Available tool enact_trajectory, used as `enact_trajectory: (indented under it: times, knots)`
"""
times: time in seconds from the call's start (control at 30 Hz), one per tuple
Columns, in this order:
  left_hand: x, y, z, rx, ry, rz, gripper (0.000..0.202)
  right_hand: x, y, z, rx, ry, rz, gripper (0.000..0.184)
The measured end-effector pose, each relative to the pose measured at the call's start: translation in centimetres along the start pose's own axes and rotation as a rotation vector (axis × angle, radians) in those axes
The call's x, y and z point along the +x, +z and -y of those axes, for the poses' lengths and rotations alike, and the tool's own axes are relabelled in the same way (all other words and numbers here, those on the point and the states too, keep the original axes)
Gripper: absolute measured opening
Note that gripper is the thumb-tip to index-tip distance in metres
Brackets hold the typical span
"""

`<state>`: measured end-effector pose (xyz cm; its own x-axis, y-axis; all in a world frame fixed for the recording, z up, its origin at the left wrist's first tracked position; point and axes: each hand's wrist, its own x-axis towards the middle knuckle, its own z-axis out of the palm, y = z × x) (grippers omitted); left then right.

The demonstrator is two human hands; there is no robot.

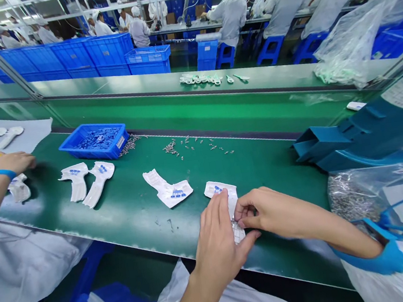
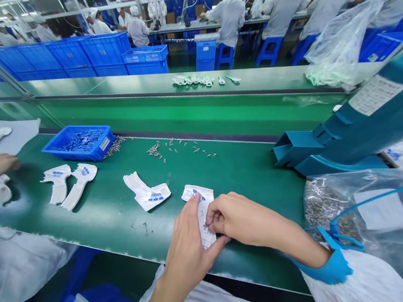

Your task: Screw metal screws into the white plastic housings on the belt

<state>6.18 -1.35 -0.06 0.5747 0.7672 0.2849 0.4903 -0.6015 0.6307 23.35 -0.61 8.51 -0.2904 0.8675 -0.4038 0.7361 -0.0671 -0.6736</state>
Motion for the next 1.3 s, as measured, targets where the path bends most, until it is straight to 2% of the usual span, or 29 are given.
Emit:
enact_trajectory:
  times: [0.17,0.47,0.8,1.0,1.3]
  knots:
    - [-0.04,0.03,0.04,0.010,0.013,-0.001,0.094,0.37,0.05,0.32,-0.128,0.040,-0.010,0.019]
    - [0.02,-0.05,-0.01,0.016,0.014,-0.002,0.090,0.31,-0.15,0.57,-0.107,0.051,0.038,0.018]
    - [0.21,-0.17,-0.10,0.020,0.032,-0.008,0.086,0.89,0.37,0.40,-0.283,0.132,-0.001,0.012]
    - [0.16,0.03,0.03,0.022,0.048,-0.038,0.081,0.81,0.30,0.72,-0.322,0.172,0.012,0.011]
    - [0.29,-0.08,-0.04,0.031,0.035,-0.015,0.083,0.71,0.20,-0.17,-0.300,0.162,0.039,0.013]
